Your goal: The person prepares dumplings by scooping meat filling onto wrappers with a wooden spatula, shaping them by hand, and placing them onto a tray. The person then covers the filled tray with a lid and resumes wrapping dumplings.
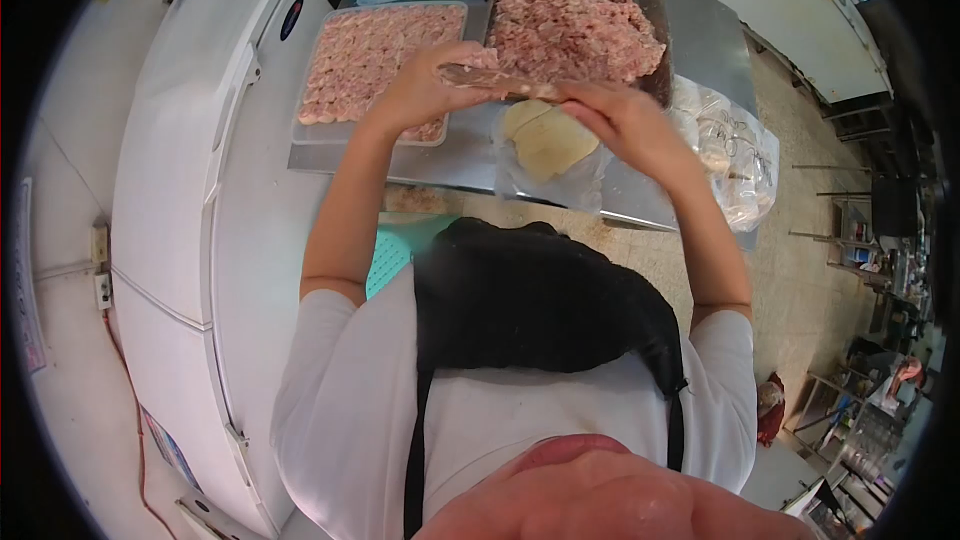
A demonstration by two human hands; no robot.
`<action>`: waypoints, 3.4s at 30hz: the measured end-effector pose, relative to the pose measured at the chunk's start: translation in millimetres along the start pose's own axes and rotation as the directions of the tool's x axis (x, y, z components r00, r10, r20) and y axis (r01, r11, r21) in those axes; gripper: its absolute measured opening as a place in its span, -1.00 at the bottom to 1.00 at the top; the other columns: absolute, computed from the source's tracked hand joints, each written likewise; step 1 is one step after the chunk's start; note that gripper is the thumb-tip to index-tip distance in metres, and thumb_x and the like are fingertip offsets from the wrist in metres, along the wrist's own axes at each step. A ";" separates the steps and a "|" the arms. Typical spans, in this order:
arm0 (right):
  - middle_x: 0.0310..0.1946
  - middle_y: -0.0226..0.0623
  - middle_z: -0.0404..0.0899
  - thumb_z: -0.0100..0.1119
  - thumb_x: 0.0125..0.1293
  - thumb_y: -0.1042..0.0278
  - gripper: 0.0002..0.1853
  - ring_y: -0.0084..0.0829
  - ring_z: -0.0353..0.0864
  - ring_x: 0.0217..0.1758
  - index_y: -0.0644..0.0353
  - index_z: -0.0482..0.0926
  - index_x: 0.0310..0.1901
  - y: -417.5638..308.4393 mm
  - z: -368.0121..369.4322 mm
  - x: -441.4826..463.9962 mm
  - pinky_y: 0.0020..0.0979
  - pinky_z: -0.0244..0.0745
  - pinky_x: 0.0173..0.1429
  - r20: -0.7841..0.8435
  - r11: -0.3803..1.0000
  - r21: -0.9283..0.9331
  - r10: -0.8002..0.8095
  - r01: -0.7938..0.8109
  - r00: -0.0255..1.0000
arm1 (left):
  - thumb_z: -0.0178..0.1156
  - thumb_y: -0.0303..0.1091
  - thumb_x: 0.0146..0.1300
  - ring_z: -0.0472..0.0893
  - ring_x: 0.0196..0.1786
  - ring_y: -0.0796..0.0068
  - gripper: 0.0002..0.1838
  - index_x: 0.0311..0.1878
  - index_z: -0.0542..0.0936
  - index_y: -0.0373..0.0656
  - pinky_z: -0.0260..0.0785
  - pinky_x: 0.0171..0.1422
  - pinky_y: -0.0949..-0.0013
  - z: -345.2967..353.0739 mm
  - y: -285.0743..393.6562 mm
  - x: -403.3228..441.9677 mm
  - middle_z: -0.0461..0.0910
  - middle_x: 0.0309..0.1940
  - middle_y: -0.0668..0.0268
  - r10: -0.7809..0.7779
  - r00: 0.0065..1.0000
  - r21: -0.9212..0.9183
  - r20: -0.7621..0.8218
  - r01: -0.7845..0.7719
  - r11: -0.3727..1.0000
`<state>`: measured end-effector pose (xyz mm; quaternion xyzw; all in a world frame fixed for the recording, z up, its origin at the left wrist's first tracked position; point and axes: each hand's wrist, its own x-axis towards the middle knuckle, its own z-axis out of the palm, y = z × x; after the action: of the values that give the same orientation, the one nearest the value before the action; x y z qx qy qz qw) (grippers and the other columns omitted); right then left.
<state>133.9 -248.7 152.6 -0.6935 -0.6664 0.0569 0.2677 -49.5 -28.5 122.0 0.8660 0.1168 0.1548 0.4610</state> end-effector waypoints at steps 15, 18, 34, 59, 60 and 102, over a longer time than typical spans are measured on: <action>-0.45 -0.53 0.49 0.20 0.40 0.23 -0.69 -0.71 0.35 -0.43 0.24 0.63 0.05 14.7 50.4 -74.7 -0.62 0.31 -0.33 0.033 0.650 0.516 0.635 -0.558 0.772 | 0.39 -0.23 -0.01 0.55 -0.02 0.05 -0.41 0.13 0.51 -0.20 0.38 0.16 0.15 -41.2 -165.2 -100.0 0.56 -0.12 0.04 -0.175 0.971 0.377 -0.164 0.226 0.898; -0.58 -0.61 0.35 0.13 0.44 0.21 -0.69 -0.79 0.21 -0.61 0.18 0.62 0.09 23.6 54.7 -91.6 -0.67 0.07 -0.54 -0.042 0.694 0.507 0.611 -0.511 0.790 | 0.37 -0.24 0.00 0.53 0.08 0.00 -0.32 0.25 0.43 -0.17 0.37 0.21 0.14 -27.5 -161.1 -94.3 0.55 0.01 -0.02 -0.210 0.964 0.332 -0.160 0.253 0.909; -0.32 -0.06 0.66 -0.04 0.47 0.02 -0.58 -0.06 0.64 -0.24 0.25 0.63 -0.16 117.9 -8.9 -76.2 -0.16 0.48 -0.12 -0.002 0.856 -0.069 0.513 -0.512 0.858 | 0.27 -0.34 0.11 0.51 0.19 -0.09 -0.06 0.53 -0.01 -0.14 0.36 0.23 0.08 -6.8 -194.8 -86.0 0.39 0.27 -0.17 -0.184 0.973 0.551 -0.138 0.230 0.802; -0.49 -0.22 0.61 0.16 0.11 0.36 -0.90 -0.21 0.68 -0.34 0.13 0.64 -0.47 225.1 -19.8 -33.0 -0.21 0.55 -0.30 0.105 0.870 -0.418 -0.239 0.261 0.965 | 0.40 -0.24 0.04 0.52 -0.10 0.22 -0.65 -0.09 0.66 -0.13 0.39 0.05 0.34 171.5 -50.8 18.0 0.52 -0.15 0.19 -0.475 0.874 -0.139 -0.098 0.461 0.876; -0.48 -0.22 0.62 0.17 0.11 0.35 -0.89 -0.21 0.68 -0.33 0.13 0.64 -0.47 215.6 -13.4 -36.6 -0.21 0.55 -0.29 0.166 0.878 -0.414 -0.184 0.238 0.969 | 0.41 -0.23 0.04 0.52 -0.06 0.21 -0.62 -0.06 0.66 -0.11 0.38 0.07 0.33 169.8 -42.1 18.3 0.53 -0.13 0.19 -0.467 0.873 -0.146 -0.139 0.449 0.882; -0.61 -0.31 0.51 0.12 0.41 0.04 -0.62 -0.43 0.49 -0.51 0.23 0.71 -0.22 108.3 13.2 -1.3 -0.37 0.37 -0.35 0.051 0.801 0.337 0.509 -0.494 0.859 | -0.07 -0.22 0.47 0.52 0.23 0.16 -0.61 0.19 0.42 -0.31 0.38 0.34 0.11 66.4 -54.4 68.6 0.55 0.13 0.09 -0.393 0.915 -0.991 -0.093 -0.046 0.126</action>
<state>224.8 -242.7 92.6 -0.7893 -0.4335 0.2249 0.3722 35.7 -25.6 52.6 0.2932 0.1652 0.2808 0.8989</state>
